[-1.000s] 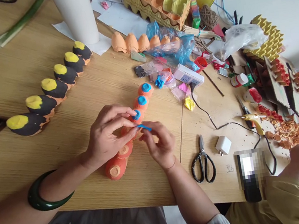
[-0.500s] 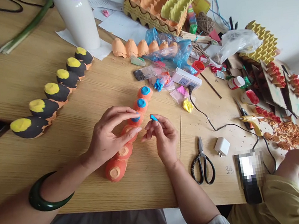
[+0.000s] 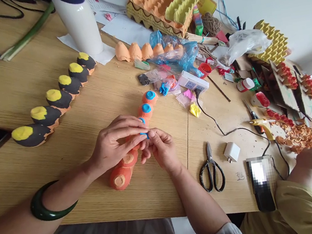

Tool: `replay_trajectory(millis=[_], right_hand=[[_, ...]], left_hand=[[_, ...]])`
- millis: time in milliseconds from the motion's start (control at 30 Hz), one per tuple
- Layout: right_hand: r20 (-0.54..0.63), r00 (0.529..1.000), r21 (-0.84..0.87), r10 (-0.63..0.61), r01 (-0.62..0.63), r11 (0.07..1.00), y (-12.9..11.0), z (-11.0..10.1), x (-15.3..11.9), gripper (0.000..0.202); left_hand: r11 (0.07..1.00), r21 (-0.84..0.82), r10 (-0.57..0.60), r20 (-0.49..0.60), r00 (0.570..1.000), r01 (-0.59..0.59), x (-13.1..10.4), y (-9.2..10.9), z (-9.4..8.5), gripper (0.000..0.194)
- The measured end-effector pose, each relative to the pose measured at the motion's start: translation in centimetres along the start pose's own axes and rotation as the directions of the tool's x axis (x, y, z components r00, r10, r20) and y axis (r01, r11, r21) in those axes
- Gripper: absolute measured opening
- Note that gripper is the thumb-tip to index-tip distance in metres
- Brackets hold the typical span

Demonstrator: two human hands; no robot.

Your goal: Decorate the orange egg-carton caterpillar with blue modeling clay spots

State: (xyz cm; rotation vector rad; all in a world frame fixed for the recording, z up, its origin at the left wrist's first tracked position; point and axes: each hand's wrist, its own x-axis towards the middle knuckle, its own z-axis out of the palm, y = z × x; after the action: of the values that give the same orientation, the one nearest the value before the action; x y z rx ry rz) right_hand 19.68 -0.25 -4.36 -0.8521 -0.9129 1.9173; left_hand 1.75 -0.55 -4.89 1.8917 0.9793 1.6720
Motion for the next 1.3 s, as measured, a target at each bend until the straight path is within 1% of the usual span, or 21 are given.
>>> replay_trajectory(millis=[33,133,167,200,300,333,500,567,633,667,767,800,867,933,967,1033,1067,1167,1300], right_hand=[[-0.001,1.000,0.016,0.003,-0.003,1.000,-0.08,-0.06,0.01,0.049],[-0.009,1.000,0.069,0.006,-0.005,0.998,-0.23,-0.25,-0.03,0.040],[-0.011,1.000,0.083,0.001,0.000,0.997,-0.25,-0.28,-0.05,0.038],[-0.007,1.000,0.091,-0.005,0.005,0.996,-0.26,-0.30,-0.06,0.037],[0.023,1.000,0.098,-0.016,0.014,0.995,-0.27,-0.27,-0.05,0.034],[0.034,0.999,0.101,-0.011,0.008,0.995,-0.27,-0.25,-0.03,0.034],[0.062,0.998,0.128,0.030,-0.038,0.991,-0.37,-0.19,0.07,0.037],[0.045,0.999,0.137,0.030,-0.036,0.990,-0.50,-0.22,0.08,0.036],[0.020,1.000,0.147,0.023,-0.026,0.989,-0.62,-0.25,0.08,0.036],[0.015,1.000,0.147,0.023,-0.025,0.989,-0.66,-0.27,0.08,0.037],[0.035,0.998,0.139,0.046,-0.050,0.989,-0.60,-0.35,0.12,0.039],[0.049,0.997,0.136,0.058,-0.064,0.989,-0.55,-0.37,0.13,0.040],[0.071,0.995,0.126,0.076,-0.085,0.988,-0.46,-0.42,0.16,0.043],[0.078,0.993,0.107,0.083,-0.091,0.990,-0.44,-0.46,0.15,0.045],[0.076,0.994,0.098,0.081,-0.088,0.991,-0.46,-0.48,0.14,0.046],[0.064,0.996,0.087,0.067,-0.073,0.994,-0.53,-0.51,0.11,0.045],[0.061,0.996,0.087,0.062,-0.068,0.994,-0.57,-0.52,0.10,0.045],[0.073,0.995,0.104,0.075,-0.082,0.991,-0.64,-0.56,0.12,0.043],[0.113,0.986,0.129,0.119,-0.133,0.983,-0.63,-0.68,0.20,0.041]], left_hand=[[1.000,-0.003,-0.010,0.012,1.000,0.010,-0.01,0.06,-0.07,0.015],[0.999,-0.006,-0.038,0.048,0.998,0.038,-0.05,0.12,-0.23,0.035],[0.999,-0.004,-0.043,0.055,0.998,0.043,-0.06,0.11,-0.25,0.037],[0.999,-0.001,-0.042,0.056,0.998,0.042,-0.05,0.08,-0.26,0.034],[1.000,0.004,-0.024,0.030,0.999,0.024,0.02,-0.01,-0.19,0.013],[1.000,0.008,-0.017,0.020,1.000,0.017,0.05,-0.02,-0.15,0.010],[1.000,-0.011,0.021,0.013,1.000,-0.021,0.12,0.06,-0.16,0.016],[1.000,-0.007,-0.015,0.030,0.999,0.015,0.12,0.09,-0.25,0.020],[0.998,0.007,-0.057,0.052,0.997,0.056,0.13,0.06,-0.33,0.030],[0.998,0.009,-0.061,0.059,0.996,0.060,0.15,0.03,-0.35,0.030],[1.000,-0.005,-0.014,0.040,0.999,0.014,0.25,-0.05,-0.31,0.010],[1.000,-0.011,0.004,0.024,1.000,-0.004,0.29,-0.05,-0.28,0.009],[1.000,-0.012,0.021,0.002,1.000,-0.021,0.33,0.00,-0.24,0.011],[1.000,-0.009,0.004,0.009,1.000,-0.004,0.32,0.07,-0.26,0.010],[1.000,-0.006,-0.014,0.017,1.000,0.014,0.30,0.09,-0.30,0.012],[0.999,-0.001,-0.049,0.030,0.998,0.049,0.23,0.05,-0.36,0.024],[0.999,-0.002,-0.054,0.035,0.998,0.054,0.21,0.00,-0.37,0.025],[1.000,-0.012,-0.018,0.037,0.999,0.019,0.17,-0.17,-0.31,0.010],[1.000,-0.023,0.019,0.006,1.000,-0.019,0.19,-0.07,-0.24,0.012]])
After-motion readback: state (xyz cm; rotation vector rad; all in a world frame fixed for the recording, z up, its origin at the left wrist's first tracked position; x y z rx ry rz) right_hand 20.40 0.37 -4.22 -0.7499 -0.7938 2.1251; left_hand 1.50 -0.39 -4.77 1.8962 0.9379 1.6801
